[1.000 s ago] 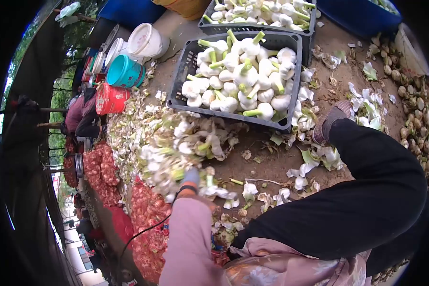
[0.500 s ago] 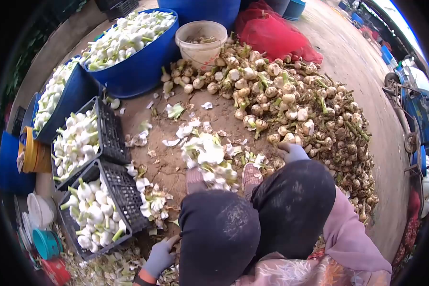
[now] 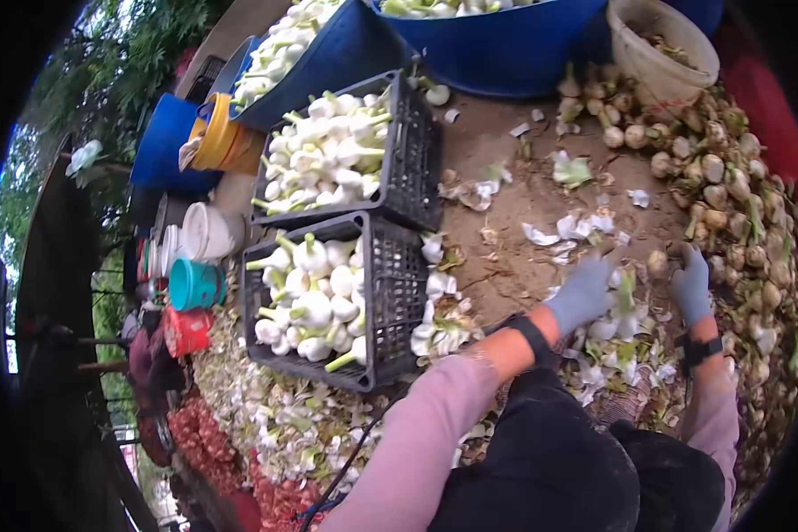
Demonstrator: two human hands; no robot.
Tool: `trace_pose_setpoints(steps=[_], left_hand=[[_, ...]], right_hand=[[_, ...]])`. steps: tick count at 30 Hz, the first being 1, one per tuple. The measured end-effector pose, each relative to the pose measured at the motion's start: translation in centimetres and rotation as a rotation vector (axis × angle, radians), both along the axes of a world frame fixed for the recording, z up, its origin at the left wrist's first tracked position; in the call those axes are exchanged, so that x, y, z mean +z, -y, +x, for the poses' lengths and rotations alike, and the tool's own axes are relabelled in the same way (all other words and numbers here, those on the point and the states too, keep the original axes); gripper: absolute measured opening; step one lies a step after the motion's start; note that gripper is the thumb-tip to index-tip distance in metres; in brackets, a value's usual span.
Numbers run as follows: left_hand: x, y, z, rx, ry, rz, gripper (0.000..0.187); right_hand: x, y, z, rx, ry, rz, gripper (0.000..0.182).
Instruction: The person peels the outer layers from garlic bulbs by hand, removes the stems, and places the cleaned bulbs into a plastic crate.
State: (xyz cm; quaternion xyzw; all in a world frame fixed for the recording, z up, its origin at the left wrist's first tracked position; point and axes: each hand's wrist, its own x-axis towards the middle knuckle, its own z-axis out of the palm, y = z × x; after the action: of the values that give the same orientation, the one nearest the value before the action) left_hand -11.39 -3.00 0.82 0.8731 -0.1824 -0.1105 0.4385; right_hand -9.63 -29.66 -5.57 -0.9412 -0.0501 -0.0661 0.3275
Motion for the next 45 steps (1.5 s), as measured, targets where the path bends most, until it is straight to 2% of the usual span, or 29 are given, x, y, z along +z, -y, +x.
trace_pose_setpoints(steps=[2,3,4,6,7,10,11,16,17,18,19,20,21,22,23,24,26,28,29,31,34,36,37,38,40,41,42,44,45], left_hand=[[0.4,0.7,0.0,0.046,0.063,-0.023,0.067],[0.4,0.5,0.4,-0.050,-0.135,-0.148,0.070],[0.4,0.1,0.3,-0.143,-0.331,-0.275,0.073],[0.6,-0.7,-0.2,-0.083,-0.212,-0.318,0.073],[2.4,-1.0,-0.6,-0.054,-0.238,-0.250,0.071],[1.7,-1.1,-2.4,-0.041,-0.153,-0.208,0.068],[1.1,-1.4,-2.4,-0.031,-0.164,-0.214,0.070],[1.0,-2.5,-2.2,-0.008,-0.232,-0.239,0.066],[-0.4,-2.5,-1.9,-0.041,-0.290,-0.492,0.055],[-1.3,-2.4,-2.0,-0.055,-0.300,-0.502,0.055],[0.2,-2.8,-1.7,0.105,-0.689,-0.832,0.051],[1.2,-3.0,-1.5,0.261,-1.108,-1.147,0.047],[1.1,-3.0,-1.6,0.234,-1.048,-1.228,0.046],[0.7,-2.8,-2.0,0.204,-1.011,-1.320,0.045],[0.7,-2.9,-1.4,0.212,-1.044,-1.397,0.047],[1.9,-2.1,-1.1,0.255,-0.916,-1.241,0.050],[0.8,-2.4,-1.2,0.204,-0.991,-1.109,0.060],[1.3,-1.4,-1.2,0.125,-0.782,-0.883,0.056],[1.3,-1.3,-0.9,0.112,-0.795,-0.881,0.056],[1.2,-1.3,-0.4,0.144,-0.736,-0.725,0.058],[0.7,-1.1,-0.2,0.225,-0.861,-0.889,0.059],[0.5,-1.2,0.0,0.179,-0.972,-0.983,0.053],[0.4,-1.1,0.2,0.137,-1.072,-1.083,0.051],[0.3,-0.9,0.4,0.096,-1.170,-1.181,0.053],[-0.1,-0.3,0.5,0.085,-1.183,-1.148,0.063],[0.0,0.0,0.6,0.123,-1.210,-1.167,0.065],[0.1,0.3,0.8,0.159,-1.233,-1.189,0.066],[0.5,0.5,1.0,0.091,-1.199,-1.176,0.063],[0.5,0.7,1.1,0.027,-1.159,-1.163,0.064]], right_hand=[[3.9,-5.5,-2.5,-0.084,-0.445,0.755,0.029],[7.4,-7.8,-3.2,-0.064,-0.503,0.885,0.033],[7.5,-8.5,-3.9,-0.055,-0.513,0.884,0.033],[7.7,-9.7,-4.9,-0.194,-0.477,1.017,0.028],[8.0,-9.9,-5.4,-0.200,-0.585,1.071,0.031],[5.8,-9.7,-6.3,-0.147,-0.682,0.932,0.032],[7.8,-10.3,-6.1,-0.194,-0.741,0.874,0.030],[8.2,-11.8,-6.5,-0.213,-0.694,0.916,0.023],[7.7,-11.6,-6.4,-0.219,-0.708,0.874,0.021],[6.9,-11.0,-6.5,-0.235,-0.723,0.830,0.019],[3.2,-9.9,-6.9,-0.154,-0.471,0.591,0.025],[3.5,-10.4,-6.8,-0.114,-0.192,0.302,0.041],[4.1,-10.1,-6.6,-0.104,-0.178,0.147,0.051],[4.9,-10.0,-6.8,-0.170,-0.192,0.148,0.026],[4.8,-10.3,-6.4,-0.129,-0.059,0.466,0.026],[7.8,-10.7,-5.7,-0.231,-0.316,0.702,0.022],[8.4,-10.0,-5.0,-0.200,-0.644,1.144,0.028],[9.8,-10.2,-4.0,-0.288,-0.790,0.951,0.030],[9.3,-9.8,-3.8,-0.245,-0.799,0.881,0.031],[8.9,-10.1,-4.0,-0.256,-0.795,0.882,0.030],[9.9,-10.3,-3.9,-0.310,-0.755,0.925,0.026],[10.3,-9.2,-3.5,-0.274,-0.878,0.913,0.022],[8.3,-9.6,-4.2,-0.278,-0.626,0.811,0.018],[7.7,-9.6,-4.4,-0.283,-0.627,0.811,0.018],[6.9,-9.4,-4.8,-0.101,-0.137,0.152,0.018],[6.9,-8.9,-5.0,-0.184,-0.300,0.277,0.021],[7.8,-8.4,-4.4,-0.188,-0.297,0.276,0.021],[9.0,-7.4,-4.0,-0.311,-0.700,1.033,0.031],[8.6,-7.5,-4.1,-0.282,-0.690,1.067,0.038]])
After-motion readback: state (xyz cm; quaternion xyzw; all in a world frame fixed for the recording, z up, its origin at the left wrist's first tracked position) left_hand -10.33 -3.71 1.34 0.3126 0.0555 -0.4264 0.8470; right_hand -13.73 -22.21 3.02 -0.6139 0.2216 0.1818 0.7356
